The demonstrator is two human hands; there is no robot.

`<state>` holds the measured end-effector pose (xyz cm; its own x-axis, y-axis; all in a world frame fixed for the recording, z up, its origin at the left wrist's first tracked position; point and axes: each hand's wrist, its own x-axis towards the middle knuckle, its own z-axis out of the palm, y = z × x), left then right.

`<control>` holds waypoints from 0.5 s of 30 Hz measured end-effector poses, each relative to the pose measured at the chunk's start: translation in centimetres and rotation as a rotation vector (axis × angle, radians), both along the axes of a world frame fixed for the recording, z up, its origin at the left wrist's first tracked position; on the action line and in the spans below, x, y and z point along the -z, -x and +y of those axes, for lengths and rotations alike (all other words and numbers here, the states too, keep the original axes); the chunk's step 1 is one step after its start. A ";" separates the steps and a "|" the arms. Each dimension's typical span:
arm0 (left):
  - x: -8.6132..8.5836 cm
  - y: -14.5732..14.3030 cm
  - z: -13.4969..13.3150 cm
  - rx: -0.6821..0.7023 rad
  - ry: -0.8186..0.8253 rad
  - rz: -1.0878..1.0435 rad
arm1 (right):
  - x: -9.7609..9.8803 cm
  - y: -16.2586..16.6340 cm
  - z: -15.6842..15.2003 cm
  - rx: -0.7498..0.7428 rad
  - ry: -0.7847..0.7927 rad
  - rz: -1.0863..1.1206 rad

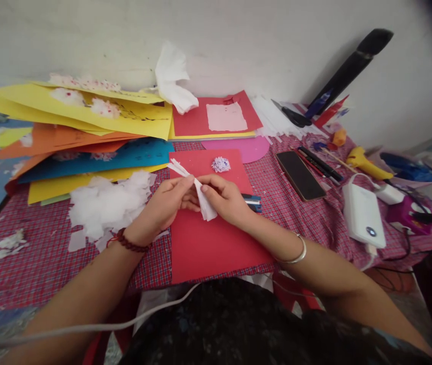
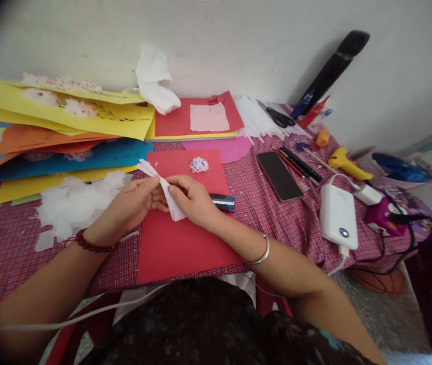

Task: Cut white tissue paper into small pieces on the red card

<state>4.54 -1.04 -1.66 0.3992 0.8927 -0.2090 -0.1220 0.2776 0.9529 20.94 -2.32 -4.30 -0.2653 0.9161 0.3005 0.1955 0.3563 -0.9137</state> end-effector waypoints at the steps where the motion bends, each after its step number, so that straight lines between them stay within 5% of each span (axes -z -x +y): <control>1: 0.0 0.0 0.1 -0.003 0.012 -0.001 | 0.0 0.0 0.0 -0.002 -0.001 -0.002; 6: 0.5 0.1 0.1 -0.026 -0.080 0.083 | -0.4 -0.1 -0.2 -0.012 0.019 0.003; 12: 0.5 0.2 -0.3 -0.021 -0.506 0.402 | -0.4 0.1 -0.2 -0.096 0.181 0.097; 15: 0.5 0.2 -0.3 -0.040 -0.575 0.457 | -0.2 0.3 -0.1 -0.114 0.215 0.137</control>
